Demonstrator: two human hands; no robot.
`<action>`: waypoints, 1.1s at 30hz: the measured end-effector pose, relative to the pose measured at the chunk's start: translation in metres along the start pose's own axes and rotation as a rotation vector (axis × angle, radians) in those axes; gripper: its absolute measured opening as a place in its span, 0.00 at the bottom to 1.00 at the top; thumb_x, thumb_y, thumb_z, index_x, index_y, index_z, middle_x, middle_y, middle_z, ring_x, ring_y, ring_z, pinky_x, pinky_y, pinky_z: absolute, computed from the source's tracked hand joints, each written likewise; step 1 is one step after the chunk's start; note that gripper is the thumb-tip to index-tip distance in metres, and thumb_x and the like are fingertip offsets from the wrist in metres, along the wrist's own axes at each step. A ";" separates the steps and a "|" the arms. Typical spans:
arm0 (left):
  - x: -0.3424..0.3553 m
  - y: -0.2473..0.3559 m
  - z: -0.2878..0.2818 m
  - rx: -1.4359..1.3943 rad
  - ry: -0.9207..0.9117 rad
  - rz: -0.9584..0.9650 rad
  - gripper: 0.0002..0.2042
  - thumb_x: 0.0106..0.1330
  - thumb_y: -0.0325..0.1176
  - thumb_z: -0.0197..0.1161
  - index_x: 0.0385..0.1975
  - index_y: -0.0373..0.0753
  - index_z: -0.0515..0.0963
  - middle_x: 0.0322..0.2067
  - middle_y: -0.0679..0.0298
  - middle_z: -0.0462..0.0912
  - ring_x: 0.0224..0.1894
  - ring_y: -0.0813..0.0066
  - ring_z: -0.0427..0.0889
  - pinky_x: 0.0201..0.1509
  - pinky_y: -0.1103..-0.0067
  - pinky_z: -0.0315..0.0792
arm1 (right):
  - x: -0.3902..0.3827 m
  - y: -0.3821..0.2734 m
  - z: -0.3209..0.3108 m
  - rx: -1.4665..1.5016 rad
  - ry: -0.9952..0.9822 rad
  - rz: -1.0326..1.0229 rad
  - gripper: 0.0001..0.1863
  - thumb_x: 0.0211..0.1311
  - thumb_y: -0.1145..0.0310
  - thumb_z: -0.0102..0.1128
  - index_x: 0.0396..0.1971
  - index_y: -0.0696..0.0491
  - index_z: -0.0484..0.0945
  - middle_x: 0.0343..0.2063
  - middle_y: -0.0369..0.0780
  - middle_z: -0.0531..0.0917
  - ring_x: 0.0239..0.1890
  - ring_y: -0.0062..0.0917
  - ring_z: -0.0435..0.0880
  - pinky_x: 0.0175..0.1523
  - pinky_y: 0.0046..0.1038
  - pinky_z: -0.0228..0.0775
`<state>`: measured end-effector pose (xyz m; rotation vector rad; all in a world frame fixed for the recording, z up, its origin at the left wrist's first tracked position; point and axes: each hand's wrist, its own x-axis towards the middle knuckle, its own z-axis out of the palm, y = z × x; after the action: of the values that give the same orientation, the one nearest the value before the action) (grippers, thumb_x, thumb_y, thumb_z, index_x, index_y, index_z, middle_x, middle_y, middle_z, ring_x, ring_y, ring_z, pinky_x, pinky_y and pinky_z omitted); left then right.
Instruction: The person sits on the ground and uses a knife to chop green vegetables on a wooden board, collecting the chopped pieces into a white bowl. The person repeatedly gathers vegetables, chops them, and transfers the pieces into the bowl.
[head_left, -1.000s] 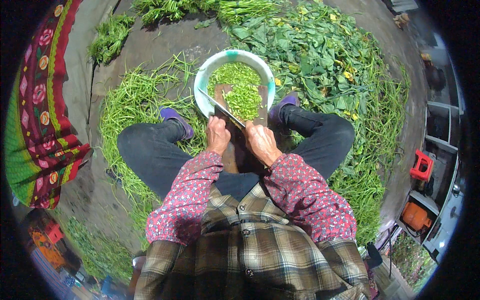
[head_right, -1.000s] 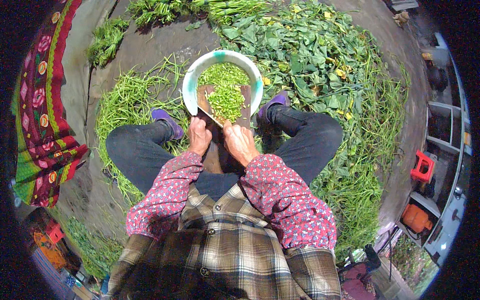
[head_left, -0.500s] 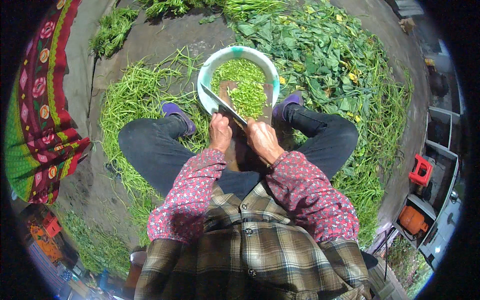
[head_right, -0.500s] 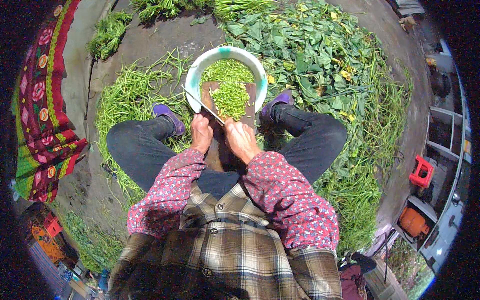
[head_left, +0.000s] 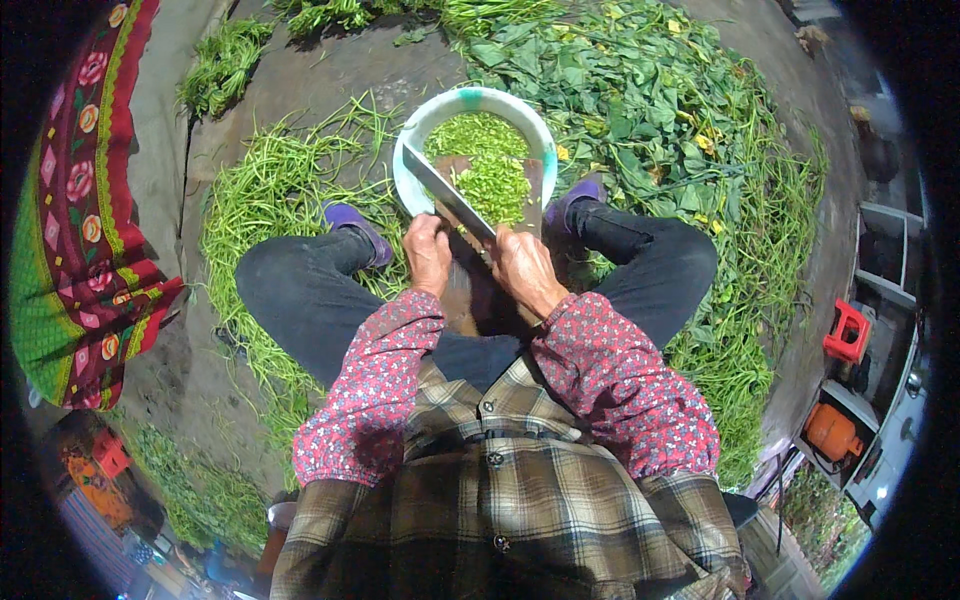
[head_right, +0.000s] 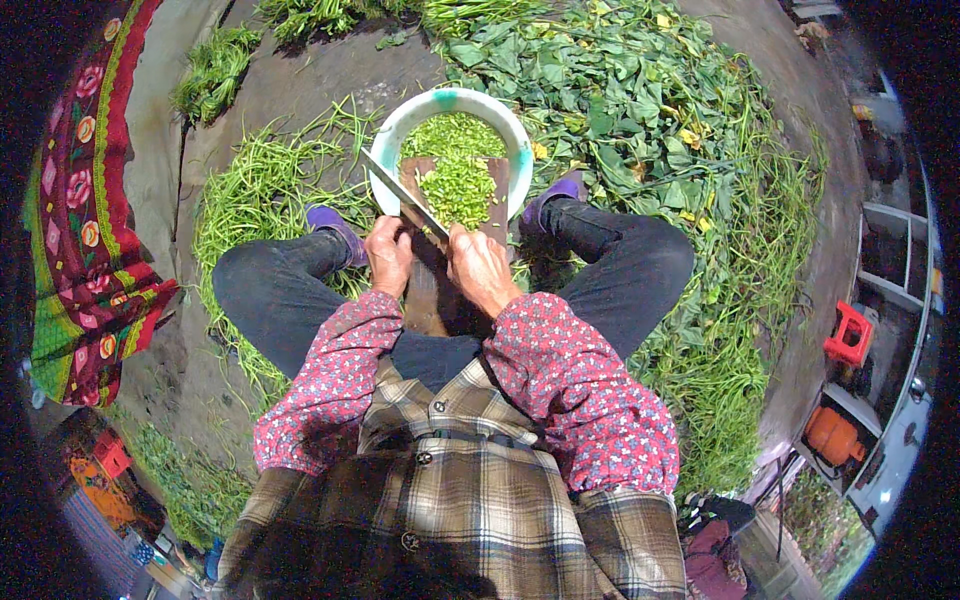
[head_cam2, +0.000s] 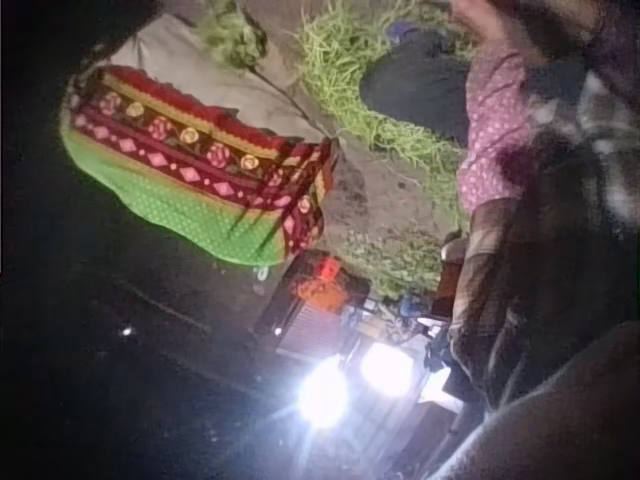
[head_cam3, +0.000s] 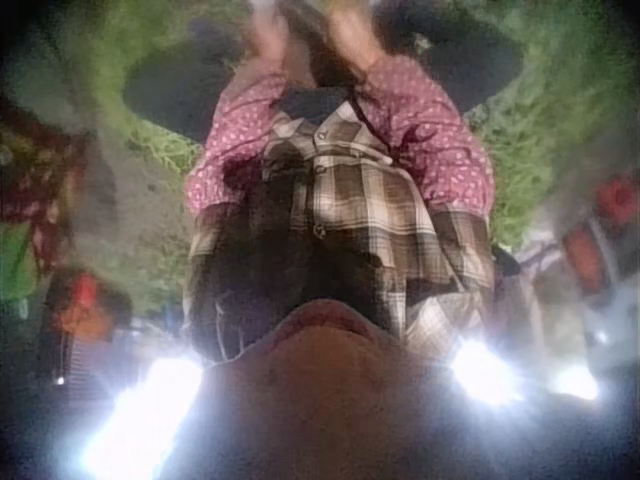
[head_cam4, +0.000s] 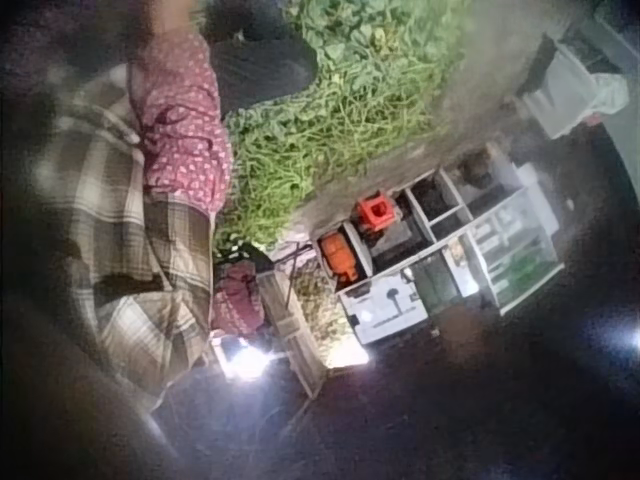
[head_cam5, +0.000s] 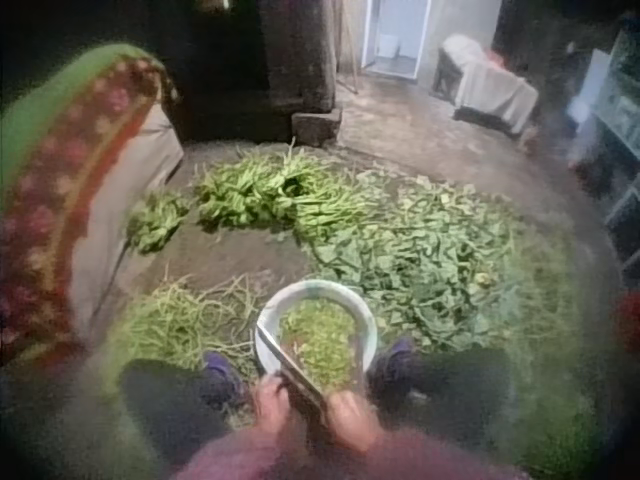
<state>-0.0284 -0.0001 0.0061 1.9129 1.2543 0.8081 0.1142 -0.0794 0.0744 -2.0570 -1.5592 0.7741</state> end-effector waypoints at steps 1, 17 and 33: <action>-0.001 0.004 0.002 0.075 0.011 0.052 0.06 0.41 0.16 0.52 0.20 0.30 0.72 0.24 0.51 0.71 0.29 0.48 0.72 0.34 0.65 0.67 | -0.002 -0.002 0.001 -0.027 0.001 0.003 0.05 0.50 0.74 0.54 0.27 0.59 0.70 0.16 0.53 0.75 0.23 0.50 0.76 0.27 0.44 0.67; 0.048 -0.050 -0.040 -0.551 0.579 -0.714 0.08 0.58 0.21 0.55 0.37 0.32 0.75 0.30 0.64 0.78 0.28 0.79 0.76 0.32 0.85 0.71 | 0.008 0.045 -0.052 -0.249 -0.298 -0.306 0.07 0.48 0.69 0.54 0.28 0.53 0.71 0.16 0.47 0.75 0.23 0.44 0.77 0.27 0.42 0.67; 0.043 -0.089 -0.020 -0.677 0.054 -0.731 0.09 0.61 0.24 0.55 0.42 0.33 0.72 0.31 0.65 0.77 0.27 0.82 0.75 0.28 0.86 0.69 | 0.079 0.087 -0.104 -0.434 -0.314 -0.388 0.03 0.47 0.70 0.56 0.23 0.53 0.73 0.15 0.46 0.76 0.21 0.42 0.77 0.25 0.39 0.67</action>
<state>-0.0741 0.0702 -0.0507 0.8131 1.3475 0.7463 0.2619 -0.0276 0.0829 -1.8663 -2.3900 0.6755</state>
